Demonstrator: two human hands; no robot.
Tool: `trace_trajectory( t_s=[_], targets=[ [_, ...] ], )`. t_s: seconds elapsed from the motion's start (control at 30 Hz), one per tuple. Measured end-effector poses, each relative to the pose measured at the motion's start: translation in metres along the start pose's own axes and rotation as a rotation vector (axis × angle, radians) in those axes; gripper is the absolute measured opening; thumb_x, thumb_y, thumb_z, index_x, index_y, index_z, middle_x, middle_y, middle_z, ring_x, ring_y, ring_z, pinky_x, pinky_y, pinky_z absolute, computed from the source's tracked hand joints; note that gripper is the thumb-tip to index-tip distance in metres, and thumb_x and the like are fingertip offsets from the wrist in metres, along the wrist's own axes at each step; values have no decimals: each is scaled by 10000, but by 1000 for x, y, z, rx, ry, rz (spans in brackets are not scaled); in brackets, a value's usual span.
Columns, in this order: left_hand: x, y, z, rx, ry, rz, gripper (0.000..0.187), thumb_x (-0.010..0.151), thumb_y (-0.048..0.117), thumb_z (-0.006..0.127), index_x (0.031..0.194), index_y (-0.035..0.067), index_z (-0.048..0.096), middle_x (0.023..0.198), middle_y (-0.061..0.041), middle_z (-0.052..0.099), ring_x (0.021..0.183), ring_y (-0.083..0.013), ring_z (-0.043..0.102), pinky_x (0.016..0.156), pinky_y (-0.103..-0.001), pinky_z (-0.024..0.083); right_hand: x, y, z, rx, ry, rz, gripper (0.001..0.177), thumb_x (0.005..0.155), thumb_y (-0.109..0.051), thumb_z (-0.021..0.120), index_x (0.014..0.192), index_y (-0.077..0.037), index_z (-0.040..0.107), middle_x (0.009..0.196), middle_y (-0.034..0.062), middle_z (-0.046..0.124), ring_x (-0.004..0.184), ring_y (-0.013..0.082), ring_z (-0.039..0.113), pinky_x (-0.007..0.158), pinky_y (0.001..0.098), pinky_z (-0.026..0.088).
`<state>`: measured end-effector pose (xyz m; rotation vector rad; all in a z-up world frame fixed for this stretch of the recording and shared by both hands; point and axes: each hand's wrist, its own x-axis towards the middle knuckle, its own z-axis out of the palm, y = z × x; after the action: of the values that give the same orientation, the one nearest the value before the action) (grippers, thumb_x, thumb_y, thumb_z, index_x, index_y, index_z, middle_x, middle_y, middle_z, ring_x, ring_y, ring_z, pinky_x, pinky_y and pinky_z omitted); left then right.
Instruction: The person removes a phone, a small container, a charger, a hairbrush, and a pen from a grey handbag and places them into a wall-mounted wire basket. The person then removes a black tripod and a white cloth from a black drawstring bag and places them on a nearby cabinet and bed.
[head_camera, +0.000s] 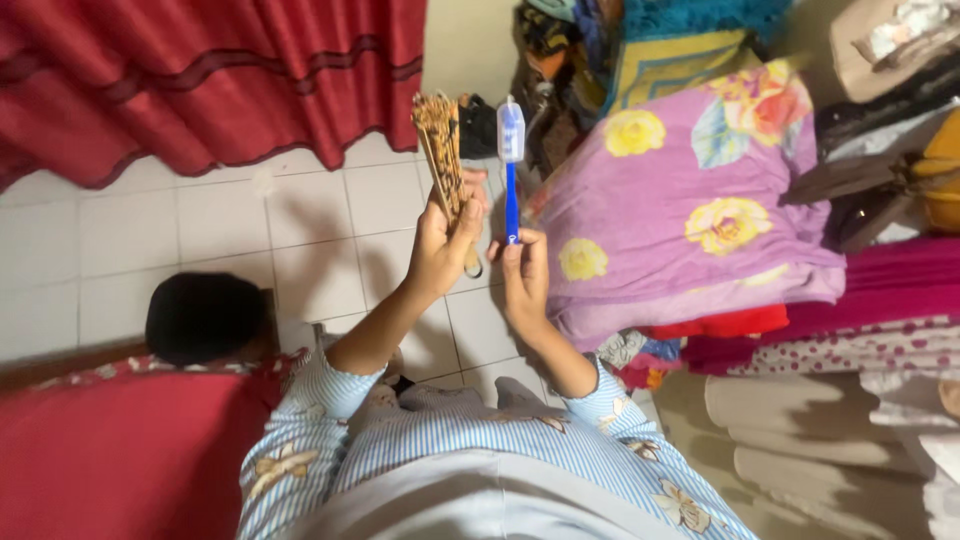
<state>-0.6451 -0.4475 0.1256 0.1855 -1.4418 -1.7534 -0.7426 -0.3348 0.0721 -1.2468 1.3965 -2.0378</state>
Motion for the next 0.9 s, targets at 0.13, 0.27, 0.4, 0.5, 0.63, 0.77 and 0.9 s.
trace_trajectory(
  t_s=[0.13,0.27,0.4,0.5,0.63,0.77,0.9],
  targets=[
    [52,-16,-15,-264,-190,38,487,1140,337,346,1536,55,337,1182,-28,558,974,-87,513,895,-259,455,40,5,11,58,39,-136,252,1149,-260,458,1221,-21,494,1357,116,494,1337,212,529,1198,377,408],
    [103,-41,-24,-266,-223,50,489,1186,345,331,1563,37,290,1251,-43,512,1109,-110,497,1041,-294,437,86,28,21,-8,74,-166,267,1154,-281,462,1241,-29,482,1516,153,435,1437,239,454,1245,405,354],
    [141,-66,-31,-233,-233,-46,544,1167,362,373,1592,29,311,1242,-62,510,972,-82,480,840,-240,415,111,59,15,53,134,-119,247,1147,-298,459,1219,-62,468,1483,152,469,1281,208,515,1081,378,458],
    [171,-83,-24,-284,-283,-92,568,1158,385,387,1613,51,330,1210,-60,522,897,-63,522,812,-247,556,127,79,1,89,141,-75,233,1145,-289,479,1215,-67,466,1346,127,522,1070,159,520,891,336,499],
    [215,-98,-15,-252,-364,-229,557,1109,414,352,1488,6,356,1351,-88,564,867,-104,683,585,-225,511,156,98,-18,236,167,-55,209,1168,-277,476,1214,-73,467,1114,73,547,916,153,552,784,304,500],
    [260,-113,4,-103,-384,1,665,1138,418,344,1646,76,85,1482,-125,516,1025,-78,503,863,-257,452,197,111,-37,229,313,-69,193,1151,-256,485,1208,-73,457,1093,81,544,850,130,533,724,276,477],
    [305,-121,12,-245,-422,-78,719,1129,413,363,1679,62,61,1552,-147,478,871,-72,524,688,-208,442,260,118,-65,166,334,-171,198,1163,-239,489,1250,-63,467,1054,92,571,829,126,541,728,259,470]
  ],
)
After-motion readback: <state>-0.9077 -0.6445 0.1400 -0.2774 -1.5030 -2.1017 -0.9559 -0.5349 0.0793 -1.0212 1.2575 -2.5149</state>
